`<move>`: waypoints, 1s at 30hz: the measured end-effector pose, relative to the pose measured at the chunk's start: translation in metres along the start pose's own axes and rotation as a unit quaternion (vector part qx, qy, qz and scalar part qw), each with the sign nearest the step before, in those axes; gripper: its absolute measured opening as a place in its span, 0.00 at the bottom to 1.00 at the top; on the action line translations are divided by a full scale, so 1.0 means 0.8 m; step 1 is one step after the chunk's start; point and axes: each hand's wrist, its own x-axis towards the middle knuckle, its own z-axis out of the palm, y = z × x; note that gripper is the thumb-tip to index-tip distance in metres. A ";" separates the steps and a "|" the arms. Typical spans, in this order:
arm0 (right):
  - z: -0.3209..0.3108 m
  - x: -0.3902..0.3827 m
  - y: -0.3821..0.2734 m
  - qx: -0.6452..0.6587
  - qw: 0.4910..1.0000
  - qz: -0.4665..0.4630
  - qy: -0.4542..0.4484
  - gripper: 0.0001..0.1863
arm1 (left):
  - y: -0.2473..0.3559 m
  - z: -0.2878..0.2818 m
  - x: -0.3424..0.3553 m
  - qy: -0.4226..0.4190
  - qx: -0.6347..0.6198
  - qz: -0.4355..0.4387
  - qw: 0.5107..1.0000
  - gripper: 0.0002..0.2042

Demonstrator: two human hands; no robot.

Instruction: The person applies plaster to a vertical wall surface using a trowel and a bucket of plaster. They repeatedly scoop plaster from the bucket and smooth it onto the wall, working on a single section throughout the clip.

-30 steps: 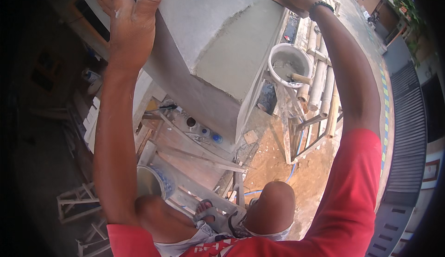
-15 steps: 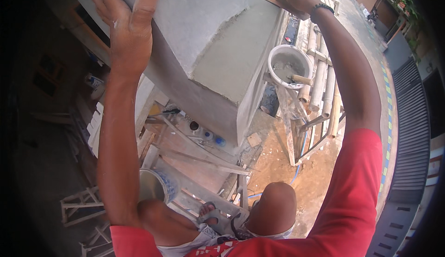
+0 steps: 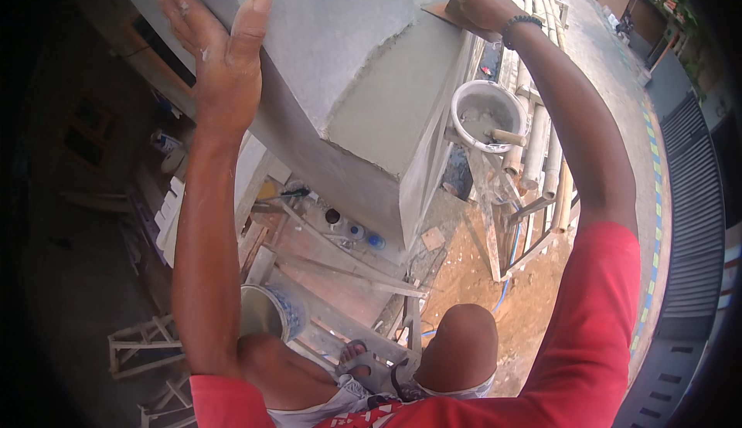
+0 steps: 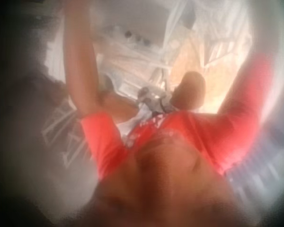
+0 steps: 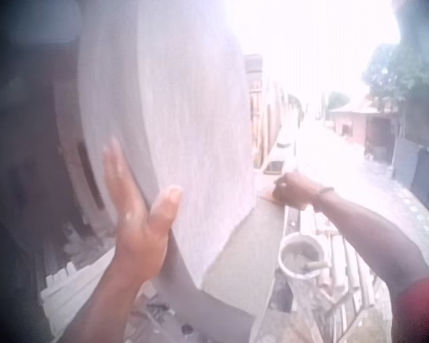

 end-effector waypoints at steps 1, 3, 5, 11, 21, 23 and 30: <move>-0.003 0.000 0.008 -0.001 1.000 0.004 -0.002 0.18 | 0.003 -0.001 0.000 -0.009 0.004 -0.008 1.000 0.48; -0.012 0.002 0.018 0.001 1.000 0.013 -0.005 0.18 | -0.012 0.016 -0.002 0.034 0.021 0.034 0.999 0.48; -0.018 -0.006 -0.003 0.056 0.998 -0.011 -0.018 0.18 | -0.019 0.007 0.002 0.038 0.022 0.044 0.998 0.50; -0.001 -0.003 -0.015 0.022 1.000 0.002 -0.011 0.21 | -0.012 0.001 -0.001 0.006 -0.030 0.022 0.999 0.54; -0.019 -0.019 -0.028 0.025 0.998 -0.043 -0.027 0.20 | -0.008 -0.004 0.001 0.001 -0.019 0.012 1.000 0.54; -0.007 -0.014 -0.018 0.018 0.999 -0.018 -0.031 0.20 | -0.003 0.000 -0.003 -0.004 -0.037 0.005 0.999 0.54; -0.014 0.024 0.005 -0.004 0.997 0.080 0.018 0.20 | 0.002 -0.001 -0.001 0.000 -0.038 0.004 0.999 0.54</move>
